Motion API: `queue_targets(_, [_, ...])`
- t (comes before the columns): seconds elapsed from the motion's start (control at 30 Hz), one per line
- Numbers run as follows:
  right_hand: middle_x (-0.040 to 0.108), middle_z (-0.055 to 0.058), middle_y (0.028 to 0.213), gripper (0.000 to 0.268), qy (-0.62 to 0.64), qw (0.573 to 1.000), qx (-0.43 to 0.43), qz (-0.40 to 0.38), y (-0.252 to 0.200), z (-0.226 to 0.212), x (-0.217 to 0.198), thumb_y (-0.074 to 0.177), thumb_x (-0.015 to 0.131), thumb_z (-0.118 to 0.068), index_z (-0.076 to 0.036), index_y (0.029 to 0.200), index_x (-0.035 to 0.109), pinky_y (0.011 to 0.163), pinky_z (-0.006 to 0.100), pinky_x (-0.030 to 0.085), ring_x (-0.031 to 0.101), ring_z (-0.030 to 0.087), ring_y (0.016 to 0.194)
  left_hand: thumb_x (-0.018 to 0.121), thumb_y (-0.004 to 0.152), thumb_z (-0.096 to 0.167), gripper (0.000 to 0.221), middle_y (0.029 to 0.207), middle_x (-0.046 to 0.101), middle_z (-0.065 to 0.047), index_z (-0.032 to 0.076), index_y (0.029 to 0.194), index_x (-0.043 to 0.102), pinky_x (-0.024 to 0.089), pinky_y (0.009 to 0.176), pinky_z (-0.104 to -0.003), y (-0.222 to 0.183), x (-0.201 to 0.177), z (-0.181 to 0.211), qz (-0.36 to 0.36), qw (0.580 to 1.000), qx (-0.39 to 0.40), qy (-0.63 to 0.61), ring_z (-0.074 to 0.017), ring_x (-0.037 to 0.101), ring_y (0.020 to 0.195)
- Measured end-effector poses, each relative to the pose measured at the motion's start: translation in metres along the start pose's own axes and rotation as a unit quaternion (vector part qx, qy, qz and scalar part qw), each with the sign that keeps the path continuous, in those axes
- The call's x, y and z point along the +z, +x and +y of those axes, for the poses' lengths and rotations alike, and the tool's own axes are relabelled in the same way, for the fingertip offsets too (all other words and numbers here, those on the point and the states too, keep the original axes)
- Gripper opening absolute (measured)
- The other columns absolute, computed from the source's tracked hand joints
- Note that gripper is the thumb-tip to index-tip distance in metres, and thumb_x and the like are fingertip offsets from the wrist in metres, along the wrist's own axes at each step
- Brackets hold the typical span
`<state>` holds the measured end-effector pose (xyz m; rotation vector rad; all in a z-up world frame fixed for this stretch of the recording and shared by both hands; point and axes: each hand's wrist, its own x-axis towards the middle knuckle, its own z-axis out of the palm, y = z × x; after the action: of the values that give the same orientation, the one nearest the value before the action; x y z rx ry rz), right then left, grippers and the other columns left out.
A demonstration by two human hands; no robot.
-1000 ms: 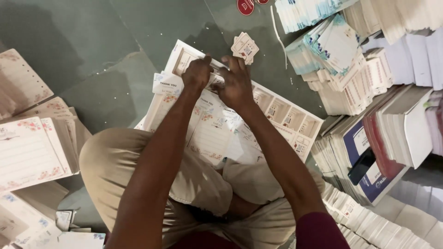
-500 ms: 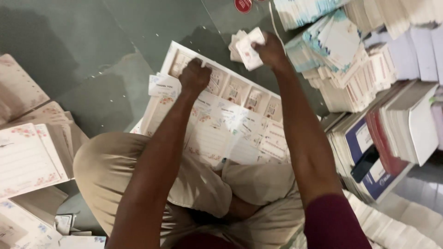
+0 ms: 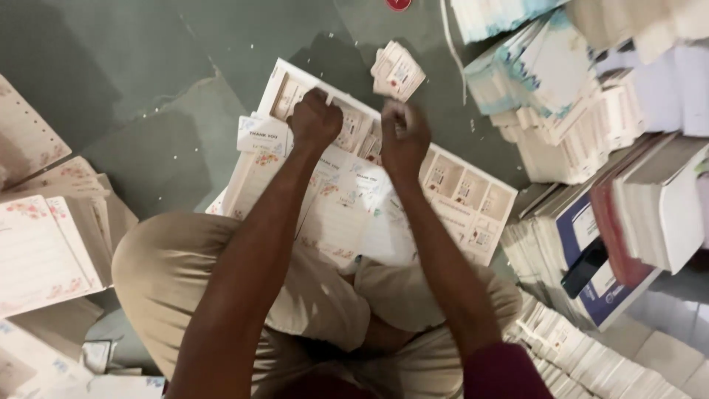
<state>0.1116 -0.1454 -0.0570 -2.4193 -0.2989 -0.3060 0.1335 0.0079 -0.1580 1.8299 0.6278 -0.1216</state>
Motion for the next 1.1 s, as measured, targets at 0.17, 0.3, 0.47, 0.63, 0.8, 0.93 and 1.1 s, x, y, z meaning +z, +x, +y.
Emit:
queue_targets(0.17, [0.073,0.01,0.115,0.032,0.018,0.988,0.151,-0.024,-0.049,0.016,-0.003,0.094,0.073,-0.019,-0.005,0.123,0.069,0.088,0.034,0.057,0.071,0.019,0.101,0.061,0.085,0.022,0.033,0.104,0.074,-0.023,0.006,0.112,0.069,0.05,0.086,-0.058,0.0,0.01,-0.013,0.045,0.996,0.068,0.039,-0.0413,0.071,0.097])
queue_targets(0.3, [0.075,0.011,0.115,0.036,0.049,0.975,0.217,-0.018,-0.055,0.004,0.002,0.094,0.074,-0.019,-0.003,0.126,0.068,0.091,0.032,0.058,0.073,0.017,0.102,0.056,0.087,0.017,0.025,0.098,0.076,-0.023,0.004,0.093,0.076,0.056,0.093,-0.05,-0.02,-0.028,0.015,-0.007,0.998,0.023,-0.05,-0.0423,0.072,0.099])
queue_targets(0.47, [0.071,0.016,0.121,0.046,-0.053,0.995,-0.067,0.059,-0.011,-0.023,-0.002,0.087,0.076,-0.021,0.0,0.127,0.067,0.09,0.043,0.055,0.068,0.031,0.108,0.059,0.081,0.018,0.023,0.095,0.076,-0.021,0.006,0.093,0.073,0.054,0.091,-0.05,-0.007,-0.02,0.007,0.014,0.998,0.025,-0.057,-0.0406,0.071,0.098])
queue_targets(0.63, [0.069,0.024,0.116,0.053,-0.122,0.974,-0.141,-0.126,0.027,0.043,0.022,0.084,0.086,-0.03,0.0,0.123,0.067,0.092,0.048,0.054,0.066,0.041,0.106,0.061,0.085,0.023,0.027,0.103,0.074,-0.025,0.001,0.099,0.068,0.055,0.089,-0.052,0.009,0.006,-0.005,0.059,0.994,0.088,-0.04,-0.0425,0.071,0.098])
queue_targets(0.8, [0.069,0.02,0.112,0.034,-0.115,0.983,-0.115,-0.087,0.0,0.035,0.027,0.087,0.079,-0.018,-0.004,0.117,0.068,0.092,0.049,0.054,0.067,0.041,0.104,0.066,0.091,0.025,0.035,0.103,0.07,-0.029,-0.008,0.104,0.061,0.057,0.082,-0.055,0.02,0.023,-0.027,0.031,0.97,0.216,0.109,-0.0485,0.069,0.093])
queue_targets(0.93, [0.068,0.021,0.113,0.043,-0.143,0.973,-0.18,-0.023,0.004,0.014,0.017,0.078,0.081,-0.017,0.0,0.114,0.066,0.089,0.053,0.048,0.064,0.041,0.104,0.067,0.084,0.022,0.04,0.097,0.069,-0.031,-0.01,0.106,0.059,0.059,0.079,-0.049,0.006,-0.028,0.012,-0.005,0.958,0.212,0.192,-0.0434,0.072,0.09])
queue_targets(1.1, [0.07,0.017,0.111,0.033,-0.147,0.976,-0.146,-0.071,-0.002,0.016,0.016,0.087,0.079,-0.021,-0.004,0.113,0.068,0.088,0.051,0.048,0.065,0.038,0.105,0.064,0.088,0.017,0.016,0.097,0.072,-0.022,0.004,0.096,0.07,0.057,0.083,-0.049,-0.034,-0.088,0.058,0.054,0.962,0.232,0.132,-0.0397,0.071,0.091])
